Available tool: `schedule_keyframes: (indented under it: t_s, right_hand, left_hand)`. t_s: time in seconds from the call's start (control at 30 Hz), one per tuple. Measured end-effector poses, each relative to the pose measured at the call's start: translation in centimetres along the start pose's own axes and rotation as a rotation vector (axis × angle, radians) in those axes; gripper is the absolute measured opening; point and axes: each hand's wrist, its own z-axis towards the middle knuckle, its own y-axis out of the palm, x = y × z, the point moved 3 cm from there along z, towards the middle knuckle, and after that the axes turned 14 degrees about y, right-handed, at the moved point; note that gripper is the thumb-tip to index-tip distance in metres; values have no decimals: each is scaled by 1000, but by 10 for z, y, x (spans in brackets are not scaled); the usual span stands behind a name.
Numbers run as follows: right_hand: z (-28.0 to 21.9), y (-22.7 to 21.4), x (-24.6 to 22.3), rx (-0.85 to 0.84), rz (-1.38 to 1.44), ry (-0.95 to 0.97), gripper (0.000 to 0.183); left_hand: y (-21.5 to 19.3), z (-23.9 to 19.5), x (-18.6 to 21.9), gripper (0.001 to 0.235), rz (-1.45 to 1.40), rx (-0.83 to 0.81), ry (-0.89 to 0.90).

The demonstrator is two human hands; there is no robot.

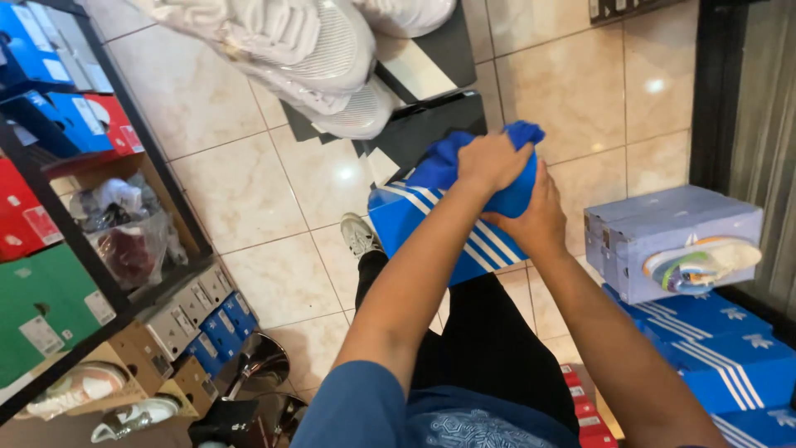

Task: Cleaning shoe boxes with a cloth and organizing them in a warehouse

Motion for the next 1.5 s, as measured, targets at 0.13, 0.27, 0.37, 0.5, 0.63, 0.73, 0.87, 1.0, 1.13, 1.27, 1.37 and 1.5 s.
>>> schedule_keyframes:
  t_s: [0.13,0.27,0.37,0.5,0.63,0.73,0.87,1.0,1.13,1.27,1.37,1.5]
  right_hand:
    - [5,2,8,-64,9,120,148]
    - [-1,-6,1,-67,-28,103,141]
    - [-1,-5,-1,-63,-11,103,142]
    - [-8,-6,-2,-48,-11,72,139]
    - [-7,-1,-1,-36,-21,45,138]
    - [-6,1,2,-38,18,17,136]
    - [-18,-7,-6,-58,50,-10,131]
    - [-22,-14,-13,-118,72,56,129]
    - [-14,-32,0,-264,21,108,105]
    - [-26,-111,-20,-378,14,147,87]
    - [-8,-144,-33,-535,-73,362,61]
    - [74,-88,10,-561,692,-190,68]
  left_hand:
    - [-13,-2,23,63,-64,-45,59]
    - [-46,-74,-29,62,-5,90,-36]
    - [-63,-144,-84,53,-15,176,-218]
    - [-39,-206,-108,40,-614,1006,-242]
    - [85,-229,-170,46,-852,1207,-464]
    - [135,-262,-153,50,-814,1055,-522]
    - [173,-320,-146,41,-829,805,-536]
    - [184,-322,-156,38,-852,849,-513]
    - [186,-326,-168,48,-954,961,-464]
    - [182,-358,-173,49,-1001,955,-419]
    - [124,-332,-138,45,-808,1007,-318]
    - [32,-255,-92,44,-384,1066,-103]
